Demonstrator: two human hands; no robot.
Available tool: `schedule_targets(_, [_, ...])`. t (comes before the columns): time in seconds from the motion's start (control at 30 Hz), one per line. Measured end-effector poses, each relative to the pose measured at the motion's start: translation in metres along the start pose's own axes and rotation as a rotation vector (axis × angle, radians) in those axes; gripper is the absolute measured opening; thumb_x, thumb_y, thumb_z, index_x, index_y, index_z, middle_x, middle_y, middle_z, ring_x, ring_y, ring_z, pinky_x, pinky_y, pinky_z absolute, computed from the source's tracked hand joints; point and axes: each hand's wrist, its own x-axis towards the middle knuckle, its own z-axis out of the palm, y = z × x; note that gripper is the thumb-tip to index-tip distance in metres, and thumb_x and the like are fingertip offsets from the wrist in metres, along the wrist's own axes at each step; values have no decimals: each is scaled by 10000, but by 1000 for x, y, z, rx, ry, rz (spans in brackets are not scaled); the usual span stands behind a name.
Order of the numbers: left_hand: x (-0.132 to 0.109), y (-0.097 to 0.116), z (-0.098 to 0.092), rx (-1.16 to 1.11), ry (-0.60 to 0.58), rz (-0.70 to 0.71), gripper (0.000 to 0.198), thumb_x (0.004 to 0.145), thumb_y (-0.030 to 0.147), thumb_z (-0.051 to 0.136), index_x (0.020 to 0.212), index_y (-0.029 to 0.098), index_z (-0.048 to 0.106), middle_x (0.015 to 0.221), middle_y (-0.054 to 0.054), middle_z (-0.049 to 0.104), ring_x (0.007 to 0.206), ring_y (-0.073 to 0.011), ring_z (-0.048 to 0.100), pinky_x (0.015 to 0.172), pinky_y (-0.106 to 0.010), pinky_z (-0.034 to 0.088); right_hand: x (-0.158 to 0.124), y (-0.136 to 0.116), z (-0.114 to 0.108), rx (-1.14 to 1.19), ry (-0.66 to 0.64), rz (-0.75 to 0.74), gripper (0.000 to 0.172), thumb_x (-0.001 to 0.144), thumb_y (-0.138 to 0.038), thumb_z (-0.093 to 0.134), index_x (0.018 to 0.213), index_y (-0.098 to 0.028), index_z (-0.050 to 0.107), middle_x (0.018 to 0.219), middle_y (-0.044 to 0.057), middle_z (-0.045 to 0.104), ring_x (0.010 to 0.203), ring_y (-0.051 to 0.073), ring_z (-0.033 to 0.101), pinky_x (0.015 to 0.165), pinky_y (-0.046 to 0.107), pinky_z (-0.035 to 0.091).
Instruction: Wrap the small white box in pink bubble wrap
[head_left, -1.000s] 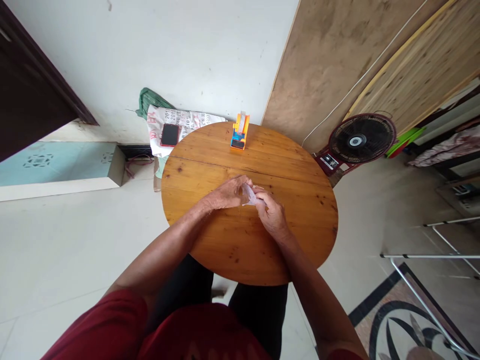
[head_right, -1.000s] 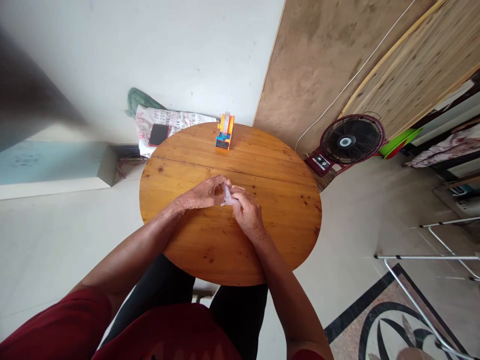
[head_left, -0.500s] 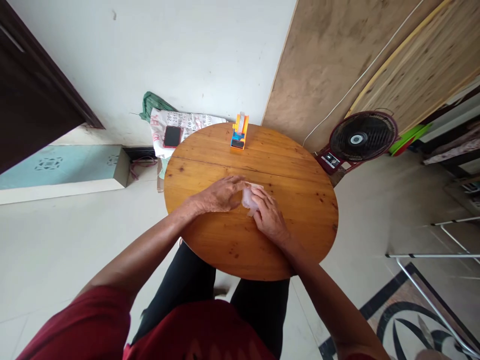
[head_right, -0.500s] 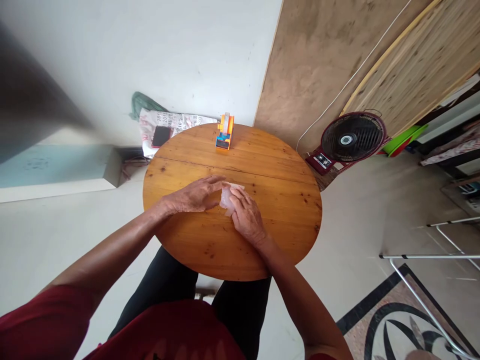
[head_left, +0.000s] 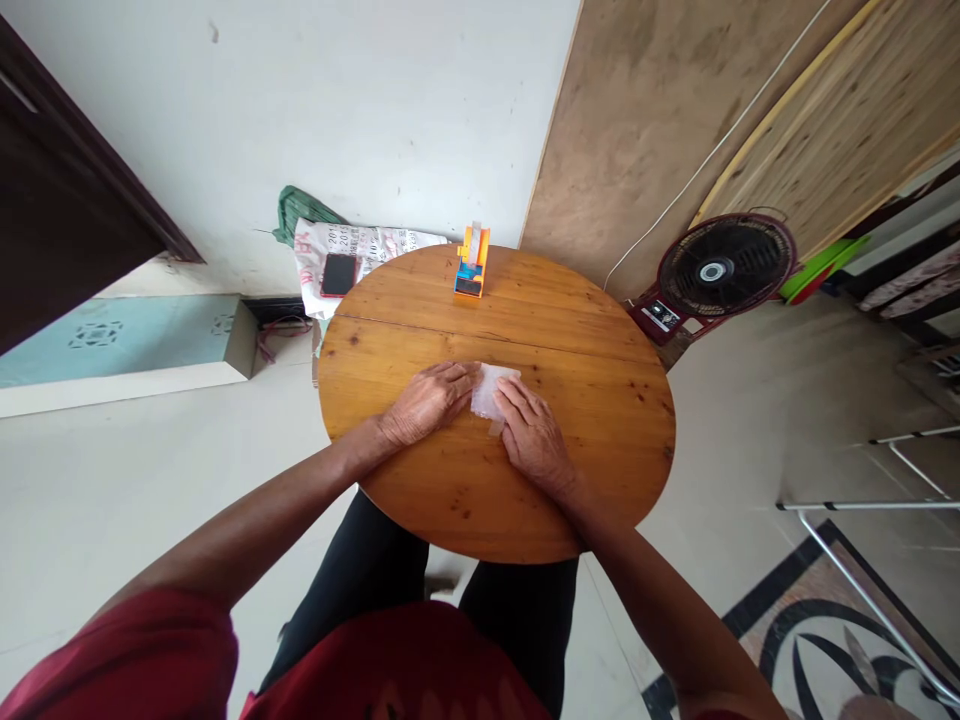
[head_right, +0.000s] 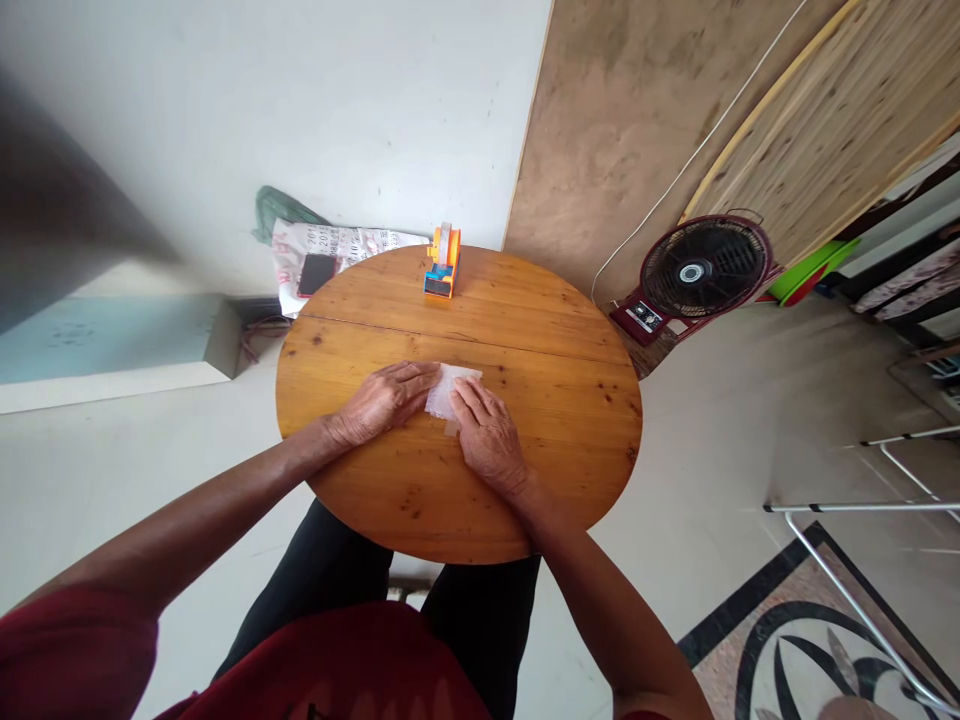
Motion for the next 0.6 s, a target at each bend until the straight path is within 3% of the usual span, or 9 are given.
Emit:
schedule_targets(0.13, [-3,0,-4,23,-16,-21,375,942,217,487,1288,146,610,1364,-162,605,1240,-275,590,1080,-446,467,0,0,1,4,6,-3,541,901,-98,428,1435,-140,505,1500,134,503,1439,274,401,1159,476,380])
schedule_targets(0.33, [9,5,-9,-14,-185,49,789,769,184,667,1507,209,386,1623,-163,279,1490,-346,295,1189,-539,316,0,-1,1,14,-22,31,550,894,-102,433,1438,-153,497,1512,139,489,1446,275,386,1148,483,366])
schedule_targets(0.47, [23,-2,5,-135,-198,102,797,750,102,631,1504,201,391,1554,-164,408,1457,-285,377,1184,-465,362,0,-2,0,6,-34,39,545,889,-107,449,1428,-170,502,1518,127,483,1452,262,373,1143,468,364])
schedule_targets(0.6, [24,-12,20,-264,-118,104,769,768,143,638,1499,226,414,1499,-142,481,1356,-257,511,1115,-401,463,-1,-3,-1,6,-45,47,524,898,-127,454,1417,-170,508,1521,107,485,1455,251,367,1149,446,352])
